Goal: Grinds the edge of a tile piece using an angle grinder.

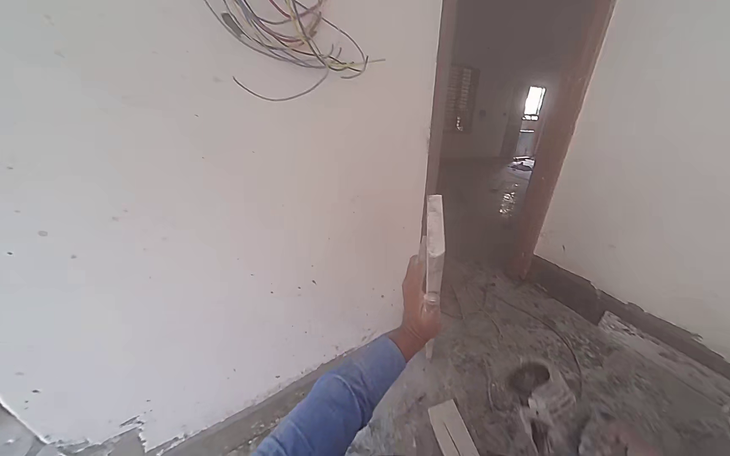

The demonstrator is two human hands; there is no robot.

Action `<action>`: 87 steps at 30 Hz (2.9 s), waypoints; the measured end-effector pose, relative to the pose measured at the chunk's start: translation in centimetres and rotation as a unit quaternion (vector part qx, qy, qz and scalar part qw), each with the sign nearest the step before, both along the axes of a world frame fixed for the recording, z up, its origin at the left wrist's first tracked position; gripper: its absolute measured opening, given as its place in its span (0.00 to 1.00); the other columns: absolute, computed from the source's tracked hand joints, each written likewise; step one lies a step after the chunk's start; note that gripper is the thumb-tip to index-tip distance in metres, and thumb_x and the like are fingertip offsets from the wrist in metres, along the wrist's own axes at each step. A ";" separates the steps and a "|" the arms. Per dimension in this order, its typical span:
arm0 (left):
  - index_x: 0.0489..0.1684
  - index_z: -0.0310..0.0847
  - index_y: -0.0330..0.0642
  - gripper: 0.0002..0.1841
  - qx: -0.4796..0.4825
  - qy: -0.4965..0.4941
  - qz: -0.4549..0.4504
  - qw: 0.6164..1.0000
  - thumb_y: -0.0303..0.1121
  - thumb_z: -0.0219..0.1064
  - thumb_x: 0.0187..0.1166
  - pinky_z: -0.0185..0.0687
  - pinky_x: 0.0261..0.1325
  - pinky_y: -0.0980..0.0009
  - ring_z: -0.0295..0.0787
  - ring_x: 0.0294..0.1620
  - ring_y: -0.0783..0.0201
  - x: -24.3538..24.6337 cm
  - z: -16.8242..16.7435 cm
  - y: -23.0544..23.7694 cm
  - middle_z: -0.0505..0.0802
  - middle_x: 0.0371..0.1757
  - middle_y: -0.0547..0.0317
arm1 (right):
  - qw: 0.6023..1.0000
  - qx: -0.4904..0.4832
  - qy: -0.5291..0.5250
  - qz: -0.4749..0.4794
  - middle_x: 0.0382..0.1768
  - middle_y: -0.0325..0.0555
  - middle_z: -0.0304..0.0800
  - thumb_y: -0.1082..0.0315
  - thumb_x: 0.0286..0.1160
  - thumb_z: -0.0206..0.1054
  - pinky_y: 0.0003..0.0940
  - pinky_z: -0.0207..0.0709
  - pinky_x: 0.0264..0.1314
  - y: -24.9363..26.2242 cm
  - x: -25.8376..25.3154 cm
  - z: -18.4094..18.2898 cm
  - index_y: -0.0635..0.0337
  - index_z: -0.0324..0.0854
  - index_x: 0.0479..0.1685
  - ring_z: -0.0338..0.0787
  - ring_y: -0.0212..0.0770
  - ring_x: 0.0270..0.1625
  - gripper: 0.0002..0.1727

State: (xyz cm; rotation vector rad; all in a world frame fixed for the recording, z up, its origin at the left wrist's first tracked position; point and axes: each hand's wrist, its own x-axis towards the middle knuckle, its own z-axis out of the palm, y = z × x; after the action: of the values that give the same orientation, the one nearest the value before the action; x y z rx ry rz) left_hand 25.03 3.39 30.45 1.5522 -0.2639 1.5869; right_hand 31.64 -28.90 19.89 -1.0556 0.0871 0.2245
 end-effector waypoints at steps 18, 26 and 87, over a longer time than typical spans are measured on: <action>0.87 0.61 0.32 0.61 0.099 0.008 0.008 0.995 0.83 0.48 0.68 0.68 0.85 0.60 0.74 0.81 0.59 -6.5 -4.2 -4.2 0.78 0.80 0.39 | 0.784 0.416 -0.334 0.318 0.18 0.37 0.76 0.63 0.86 0.49 0.26 0.80 0.23 6.0 -11.1 25.1 0.64 0.82 0.37 0.81 0.33 0.19 0.19; 0.86 0.60 0.29 0.63 0.140 0.037 0.032 0.989 0.84 0.47 0.66 0.66 0.84 0.60 0.75 0.79 0.54 -6.8 -4.3 -5.7 0.78 0.77 0.32 | 0.816 0.400 -0.288 0.301 0.17 0.38 0.78 0.63 0.85 0.53 0.26 0.80 0.20 5.1 -12.2 23.7 0.62 0.83 0.35 0.82 0.33 0.17 0.17; 0.88 0.59 0.32 0.62 0.171 0.041 0.008 0.984 0.84 0.47 0.66 0.64 0.85 0.65 0.73 0.80 0.58 -6.2 -4.3 -6.8 0.77 0.78 0.35 | 0.828 0.389 -0.270 0.300 0.17 0.38 0.77 0.65 0.83 0.55 0.27 0.80 0.20 2.3 -10.9 22.8 0.63 0.82 0.35 0.82 0.33 0.17 0.14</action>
State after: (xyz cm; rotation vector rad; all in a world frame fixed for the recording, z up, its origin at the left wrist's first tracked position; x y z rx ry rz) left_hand 18.84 -3.42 26.15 1.8809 -0.5008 1.5431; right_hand 20.71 -26.62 42.68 -0.2578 -0.8104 0.4706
